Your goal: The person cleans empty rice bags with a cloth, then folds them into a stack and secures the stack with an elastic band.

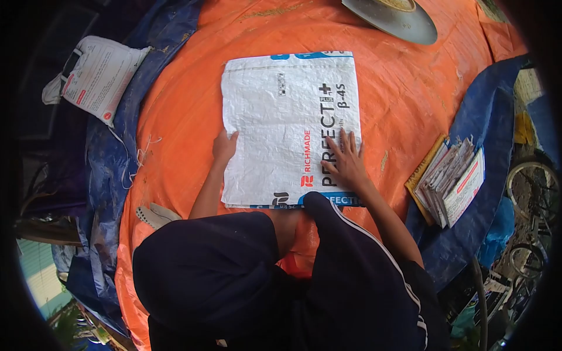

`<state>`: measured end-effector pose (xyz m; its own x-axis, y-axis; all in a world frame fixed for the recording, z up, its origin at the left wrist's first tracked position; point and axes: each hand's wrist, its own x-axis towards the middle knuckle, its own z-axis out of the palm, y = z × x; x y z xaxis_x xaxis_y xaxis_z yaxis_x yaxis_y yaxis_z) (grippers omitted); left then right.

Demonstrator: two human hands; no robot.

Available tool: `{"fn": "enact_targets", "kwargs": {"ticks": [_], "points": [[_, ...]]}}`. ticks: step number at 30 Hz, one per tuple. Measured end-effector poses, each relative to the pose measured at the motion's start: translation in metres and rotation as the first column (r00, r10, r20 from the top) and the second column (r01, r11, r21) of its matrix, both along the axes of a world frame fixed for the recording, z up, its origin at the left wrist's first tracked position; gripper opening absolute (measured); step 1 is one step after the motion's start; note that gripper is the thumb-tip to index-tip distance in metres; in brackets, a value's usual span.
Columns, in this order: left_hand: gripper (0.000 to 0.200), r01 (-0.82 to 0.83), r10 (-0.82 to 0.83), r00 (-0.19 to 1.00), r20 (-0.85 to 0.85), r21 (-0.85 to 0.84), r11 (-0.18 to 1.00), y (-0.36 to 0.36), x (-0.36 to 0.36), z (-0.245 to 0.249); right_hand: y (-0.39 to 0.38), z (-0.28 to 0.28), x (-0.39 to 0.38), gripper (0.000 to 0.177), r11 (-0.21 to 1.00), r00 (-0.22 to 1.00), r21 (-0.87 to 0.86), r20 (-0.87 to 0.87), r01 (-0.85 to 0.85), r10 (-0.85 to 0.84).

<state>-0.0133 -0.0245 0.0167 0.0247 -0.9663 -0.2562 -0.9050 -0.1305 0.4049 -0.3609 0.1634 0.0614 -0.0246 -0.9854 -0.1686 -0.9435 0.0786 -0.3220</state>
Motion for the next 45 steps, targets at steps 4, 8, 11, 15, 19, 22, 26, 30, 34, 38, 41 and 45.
{"fn": "enact_targets", "kwargs": {"ticks": [4,8,11,15,19,22,26,30,34,38,41,45], "points": [[0.045,0.0,0.022,0.988,0.152,-0.143,0.99,0.018,-0.003,0.01,-0.002,-0.001,-0.032,0.059,0.999,0.999,-0.044,0.046,-0.017,0.019],[0.058,-0.039,0.03,0.999,-0.044,-0.211,0.977,0.029,0.013,0.007,-0.018,-0.009,-0.092,0.066,0.978,0.979,-0.115,-0.129,-0.173,0.158],[0.072,-0.017,0.005,0.987,-0.163,-0.068,0.998,0.033,0.033,0.015,-0.031,-0.006,-0.112,0.07,0.928,0.913,-0.033,-0.193,-0.371,0.359],[0.07,0.08,-0.058,0.808,-0.587,0.012,0.997,0.028,0.048,0.004,-0.045,-0.001,-0.118,0.068,0.854,0.835,0.067,-0.182,-0.517,0.52],[0.035,0.14,0.153,0.596,-0.789,0.29,0.947,-0.001,0.066,0.009,-0.059,-0.004,-0.12,0.059,0.884,0.884,0.032,0.002,-0.466,0.467],[0.041,0.152,0.465,0.24,-0.852,0.506,0.849,-0.017,0.07,0.034,-0.076,-0.003,-0.127,0.046,0.923,0.889,0.0,0.269,-0.386,0.372],[0.034,0.167,0.385,0.295,-0.875,0.444,0.88,-0.022,0.064,0.049,-0.091,0.017,-0.132,0.044,0.95,0.737,0.257,0.674,-0.175,-0.047],[0.028,0.162,0.281,0.355,-0.892,0.354,0.921,-0.016,0.086,0.028,-0.098,0.005,-0.156,0.044,0.934,0.733,0.121,0.656,-0.335,0.179],[0.033,0.128,0.125,0.731,-0.671,0.315,0.941,-0.005,0.061,0.054,-0.073,-0.009,-0.15,0.048,0.931,0.64,0.363,0.707,0.037,-0.301],[0.045,0.055,0.082,0.855,-0.512,0.247,0.967,-0.005,0.045,0.046,-0.061,-0.02,-0.135,0.047,0.89,0.724,0.411,0.551,0.198,-0.415],[0.049,0.045,0.052,0.868,-0.494,0.183,0.982,-0.015,0.045,0.008,-0.058,-0.037,-0.128,0.049,0.877,0.789,0.327,0.4,0.353,-0.467],[0.052,0.074,-0.033,0.94,-0.339,0.108,0.991,-0.02,0.035,0.003,-0.059,-0.032,-0.114,0.047,0.843,0.8,0.279,0.282,0.46,-0.529]]}}
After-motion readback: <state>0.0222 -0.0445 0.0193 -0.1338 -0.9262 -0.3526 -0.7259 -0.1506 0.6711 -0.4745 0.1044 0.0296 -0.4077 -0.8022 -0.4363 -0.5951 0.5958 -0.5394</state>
